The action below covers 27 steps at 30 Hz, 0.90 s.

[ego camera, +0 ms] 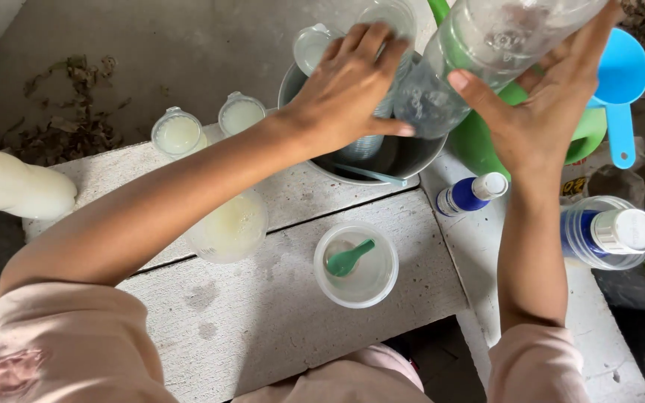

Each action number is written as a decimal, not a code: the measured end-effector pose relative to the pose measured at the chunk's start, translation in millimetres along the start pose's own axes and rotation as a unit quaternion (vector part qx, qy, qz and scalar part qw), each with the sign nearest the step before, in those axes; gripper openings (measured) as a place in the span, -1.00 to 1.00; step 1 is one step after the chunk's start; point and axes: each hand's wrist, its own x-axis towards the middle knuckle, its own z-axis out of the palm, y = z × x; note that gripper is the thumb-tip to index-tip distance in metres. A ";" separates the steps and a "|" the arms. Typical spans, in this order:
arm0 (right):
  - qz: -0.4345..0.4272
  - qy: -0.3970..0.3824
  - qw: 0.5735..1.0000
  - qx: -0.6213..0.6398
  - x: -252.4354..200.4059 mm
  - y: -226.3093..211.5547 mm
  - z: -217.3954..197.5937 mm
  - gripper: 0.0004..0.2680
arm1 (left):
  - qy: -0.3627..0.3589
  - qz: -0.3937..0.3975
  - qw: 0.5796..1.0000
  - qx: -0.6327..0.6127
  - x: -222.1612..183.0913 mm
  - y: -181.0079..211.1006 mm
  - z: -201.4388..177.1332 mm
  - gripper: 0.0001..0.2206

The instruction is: Preparing a liquid fertilizer mixture by pouring base liquid from large bottles into cups, adding a blue additive with a spoon, and stirring.

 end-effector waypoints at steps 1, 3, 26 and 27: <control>-0.043 -0.025 0.999 -0.005 0.4 -2.3 2.4 -0.12 | -0.003 0.011 0.997 0.081 -6.8 -5.1 4.5 -0.18; -0.083 -0.050 0.995 -0.007 0.2 -8.1 8.0 -0.20 | -0.007 0.021 0.987 0.162 -18.0 -11.4 10.6 -0.43; -0.009 0.004 0.995 -0.095 -15.8 26.0 33.1 -0.18 | -0.012 -0.034 0.993 0.111 -35.5 0.3 -6.5 -0.47; -0.010 0.003 0.996 -0.094 -15.5 25.8 33.2 -0.18 | -0.011 -0.035 0.993 0.112 -39.1 2.9 -2.7 -0.47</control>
